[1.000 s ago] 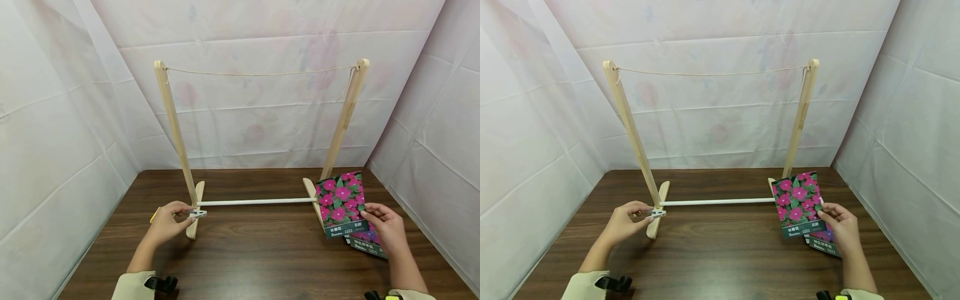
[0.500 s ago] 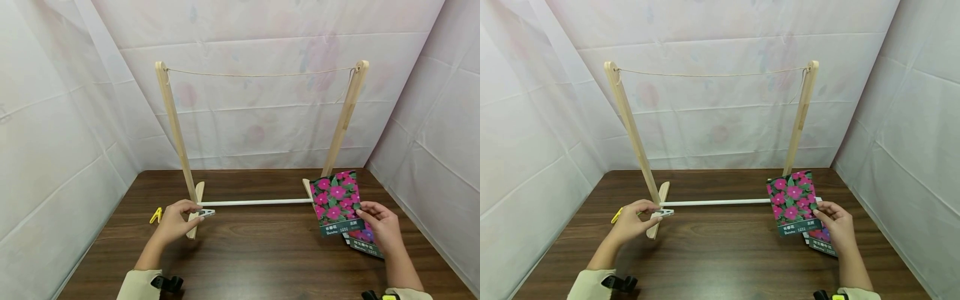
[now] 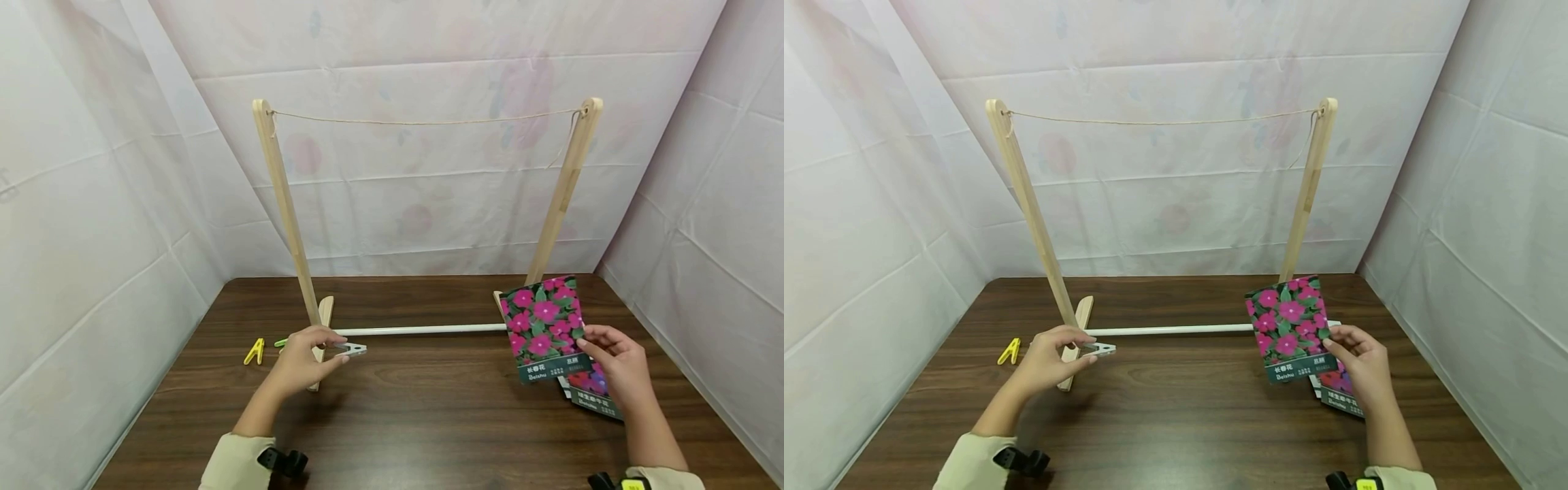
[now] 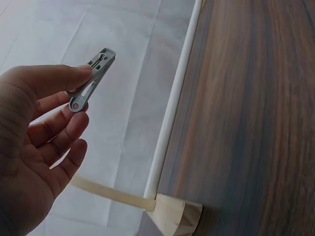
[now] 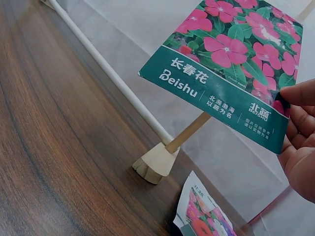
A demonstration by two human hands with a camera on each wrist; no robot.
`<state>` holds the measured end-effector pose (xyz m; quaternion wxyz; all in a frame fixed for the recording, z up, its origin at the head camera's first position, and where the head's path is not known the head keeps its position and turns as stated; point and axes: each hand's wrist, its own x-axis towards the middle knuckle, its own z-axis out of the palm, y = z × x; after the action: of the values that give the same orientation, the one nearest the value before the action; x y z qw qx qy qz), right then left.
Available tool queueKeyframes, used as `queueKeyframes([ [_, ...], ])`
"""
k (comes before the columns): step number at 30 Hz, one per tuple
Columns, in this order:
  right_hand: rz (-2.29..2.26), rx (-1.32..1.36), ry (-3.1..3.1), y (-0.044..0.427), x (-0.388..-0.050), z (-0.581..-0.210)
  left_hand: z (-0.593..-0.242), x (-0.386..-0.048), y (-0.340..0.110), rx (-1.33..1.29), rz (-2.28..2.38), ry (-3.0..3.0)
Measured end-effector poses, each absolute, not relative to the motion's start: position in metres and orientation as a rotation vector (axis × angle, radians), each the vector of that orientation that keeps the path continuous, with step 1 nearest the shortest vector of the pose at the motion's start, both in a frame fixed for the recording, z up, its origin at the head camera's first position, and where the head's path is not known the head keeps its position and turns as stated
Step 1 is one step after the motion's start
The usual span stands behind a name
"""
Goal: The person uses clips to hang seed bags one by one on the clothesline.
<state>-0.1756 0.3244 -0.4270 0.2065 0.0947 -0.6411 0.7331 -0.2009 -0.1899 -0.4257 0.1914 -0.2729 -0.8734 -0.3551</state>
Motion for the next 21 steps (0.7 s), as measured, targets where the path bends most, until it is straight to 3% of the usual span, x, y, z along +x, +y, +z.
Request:
queueKeyframes([
  [21,2.026,0.303,-1.831,0.327,-0.175,-0.420,-0.418,-0.204,-0.153,-0.933,-1.064,-2.385],
])
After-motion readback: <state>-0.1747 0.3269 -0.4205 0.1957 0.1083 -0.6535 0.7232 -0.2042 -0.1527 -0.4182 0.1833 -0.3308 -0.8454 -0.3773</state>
